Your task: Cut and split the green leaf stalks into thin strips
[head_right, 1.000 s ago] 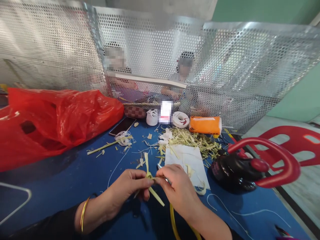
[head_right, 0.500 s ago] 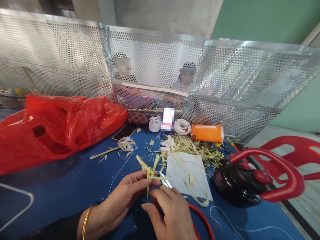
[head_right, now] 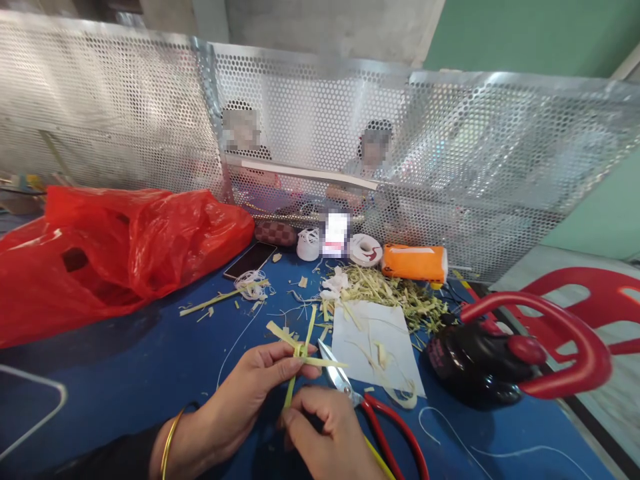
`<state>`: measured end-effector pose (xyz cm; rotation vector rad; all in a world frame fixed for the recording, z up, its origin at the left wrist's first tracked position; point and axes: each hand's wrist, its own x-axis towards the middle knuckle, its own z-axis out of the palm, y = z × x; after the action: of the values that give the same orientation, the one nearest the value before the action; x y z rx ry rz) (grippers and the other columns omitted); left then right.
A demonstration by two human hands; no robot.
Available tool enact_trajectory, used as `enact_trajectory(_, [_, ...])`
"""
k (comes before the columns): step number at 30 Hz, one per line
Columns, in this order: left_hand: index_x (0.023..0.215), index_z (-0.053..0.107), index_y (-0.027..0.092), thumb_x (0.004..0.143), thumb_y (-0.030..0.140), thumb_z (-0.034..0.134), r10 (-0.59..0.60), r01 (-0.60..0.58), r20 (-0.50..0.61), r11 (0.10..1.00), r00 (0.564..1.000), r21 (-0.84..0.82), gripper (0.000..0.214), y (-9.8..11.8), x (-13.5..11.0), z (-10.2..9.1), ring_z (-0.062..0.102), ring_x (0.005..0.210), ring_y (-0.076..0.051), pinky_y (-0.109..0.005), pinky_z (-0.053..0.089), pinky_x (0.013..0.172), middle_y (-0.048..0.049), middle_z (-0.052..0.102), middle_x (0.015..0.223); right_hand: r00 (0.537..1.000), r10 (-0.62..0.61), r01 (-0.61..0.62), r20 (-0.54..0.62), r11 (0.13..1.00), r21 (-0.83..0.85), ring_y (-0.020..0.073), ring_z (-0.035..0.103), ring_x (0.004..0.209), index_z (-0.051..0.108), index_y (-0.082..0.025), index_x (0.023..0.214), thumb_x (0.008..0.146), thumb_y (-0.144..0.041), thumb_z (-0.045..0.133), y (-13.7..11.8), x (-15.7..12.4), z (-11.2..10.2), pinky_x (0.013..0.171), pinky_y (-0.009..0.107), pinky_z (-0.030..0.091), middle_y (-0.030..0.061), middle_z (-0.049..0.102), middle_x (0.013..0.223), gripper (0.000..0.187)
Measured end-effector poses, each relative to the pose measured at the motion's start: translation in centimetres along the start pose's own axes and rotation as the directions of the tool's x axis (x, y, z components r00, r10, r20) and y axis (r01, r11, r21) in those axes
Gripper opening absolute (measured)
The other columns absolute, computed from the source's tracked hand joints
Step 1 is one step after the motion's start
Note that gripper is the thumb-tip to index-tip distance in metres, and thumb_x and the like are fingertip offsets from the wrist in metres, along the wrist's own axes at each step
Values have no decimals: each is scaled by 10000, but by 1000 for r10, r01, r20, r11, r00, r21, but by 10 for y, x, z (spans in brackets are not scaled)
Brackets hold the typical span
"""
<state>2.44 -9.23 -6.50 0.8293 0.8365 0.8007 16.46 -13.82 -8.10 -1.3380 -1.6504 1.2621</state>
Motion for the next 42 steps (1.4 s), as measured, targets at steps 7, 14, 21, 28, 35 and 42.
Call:
enact_trajectory(7, [720, 750, 141, 727, 312, 678, 75, -71, -44, 993, 996, 96, 186, 3, -4, 3, 605, 909, -194, -238, 440, 790, -86, 710, 951, 980, -174, 187, 93, 971, -151, 109, 556, 564, 569, -169, 578, 806, -148, 496, 0, 1, 1, 538, 190, 410, -9, 600, 587, 240])
enact_trajectory(14, [832, 709, 129, 745, 325, 668, 82, -75, -124, 995, 989, 60, 219, 6, 5, -4, 627, 818, -173, -264, 445, 808, -65, 702, 824, 842, -540, 446, -8, 703, -554, 137, 543, 580, 591, -189, 721, 863, -130, 497, -1, -2, -13, 551, 241, 408, 5, 589, 632, 180])
enact_trajectory(21, [935, 614, 130, 708, 338, 695, 9, -7, -74, 1000, 997, 26, 318, 4, 6, -4, 570, 557, -100, -214, 443, 569, 10, 614, 628, 762, -615, 231, -204, 552, -801, 221, 594, 764, 589, -173, 977, 903, -266, 521, 1, 4, -36, 695, 327, 419, 81, 645, 852, 137])
enact_trajectory(28, [914, 621, 123, 644, 370, 696, 50, -9, -146, 963, 988, 270, 373, -8, 15, -6, 484, 415, -70, -169, 297, 377, 40, 571, 543, 820, -573, 361, -20, 544, -758, 130, 469, 531, 467, -190, 652, 899, -84, 391, 1, 4, -19, 630, 299, 310, -10, 525, 583, 279])
enact_trajectory(35, [859, 630, 118, 645, 373, 686, 47, -8, -161, 973, 986, 232, 338, -4, 14, -7, 472, 417, -69, -178, 327, 393, 46, 542, 519, 851, -525, 418, 20, 652, -632, 136, 473, 566, 498, -184, 650, 907, -137, 383, -3, 1, -21, 637, 299, 334, -4, 523, 591, 285])
enact_trajectory(42, [848, 629, 139, 664, 408, 686, -131, 133, -25, 955, 991, 264, 331, 0, 8, -5, 461, 412, -51, -162, 300, 400, 44, 552, 538, 952, 66, -16, -300, 986, 165, 160, 550, 646, 596, -173, 659, 855, -504, 510, 0, 14, -32, 597, 257, 432, 9, 574, 640, 394])
